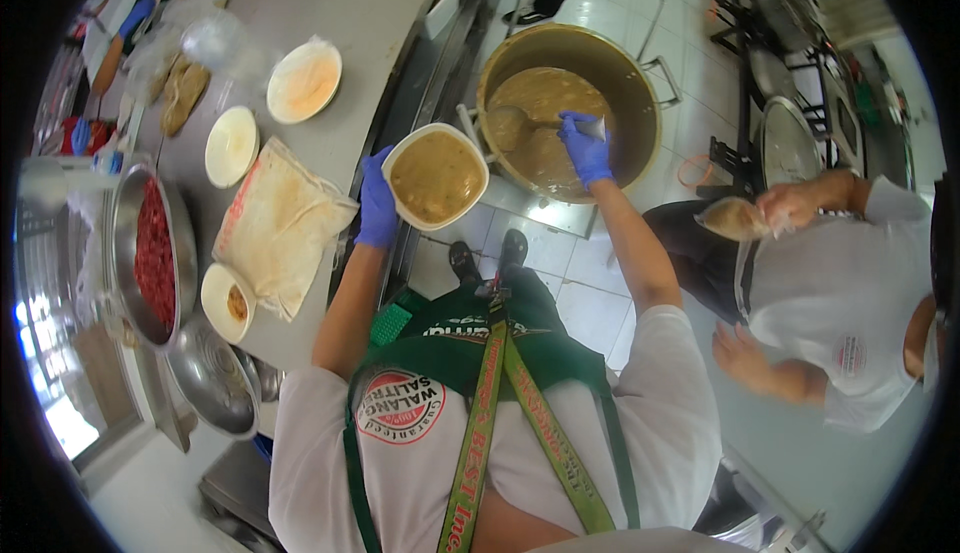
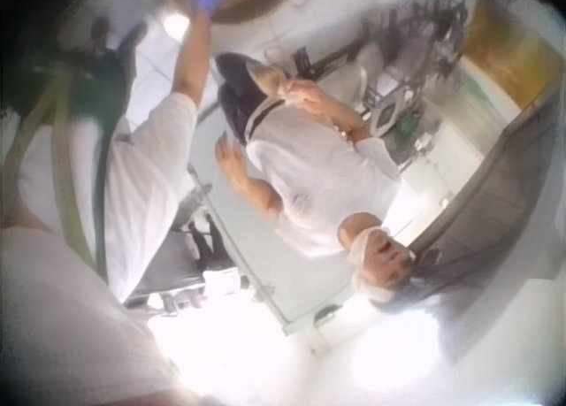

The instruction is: The person ladles a thick soup from a large pot into disposable bowls and places them on a stainless steel counter. They also handle plastic bags and other bowls while working alongside other staff in a busy kitchen.

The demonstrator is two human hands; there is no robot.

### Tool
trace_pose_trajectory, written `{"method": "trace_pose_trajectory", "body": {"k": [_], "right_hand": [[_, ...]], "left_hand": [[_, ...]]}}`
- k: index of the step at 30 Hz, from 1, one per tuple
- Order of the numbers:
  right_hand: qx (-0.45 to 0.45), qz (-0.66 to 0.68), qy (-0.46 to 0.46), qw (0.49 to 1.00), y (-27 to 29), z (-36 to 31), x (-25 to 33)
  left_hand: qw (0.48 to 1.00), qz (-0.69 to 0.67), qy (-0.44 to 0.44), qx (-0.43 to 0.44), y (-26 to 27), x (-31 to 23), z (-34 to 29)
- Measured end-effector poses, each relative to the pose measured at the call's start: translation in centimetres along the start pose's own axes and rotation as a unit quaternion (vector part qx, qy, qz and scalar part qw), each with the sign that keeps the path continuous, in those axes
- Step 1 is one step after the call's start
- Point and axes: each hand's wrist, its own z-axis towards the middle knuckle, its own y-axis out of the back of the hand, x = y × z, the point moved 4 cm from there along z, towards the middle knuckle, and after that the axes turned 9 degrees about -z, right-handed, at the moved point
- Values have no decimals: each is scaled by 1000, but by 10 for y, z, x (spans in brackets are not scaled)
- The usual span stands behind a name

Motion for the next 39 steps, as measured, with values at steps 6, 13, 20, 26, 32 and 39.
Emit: {"method": "trace_pose_trajectory", "body": {"k": [6, 13, 20, 26, 32, 39], "right_hand": [[-96, 57, 24, 993, 29, -44, 49], [-92, -83, 89, 988, 80, -129, 84], [-60, -74, 184, 978, 78, -214, 58], [93, 158, -171, 968, 69, -260, 44], [169, -143, -49, 974, 81, -281, 48], [101, -16, -188, 977, 94, -293, 50]], "left_hand": [[960, -228, 110, 119, -33, -31, 4], [985, -108, 103, 82, -6, 24, 26], [995, -17, 62, 70, -28, 27, 22], [995, 15, 64, 72, -51, 40, 45], [995, 6, 59, 75, -92, 61, 87], [992, -38, 40, 110, -111, 59, 104]]}}
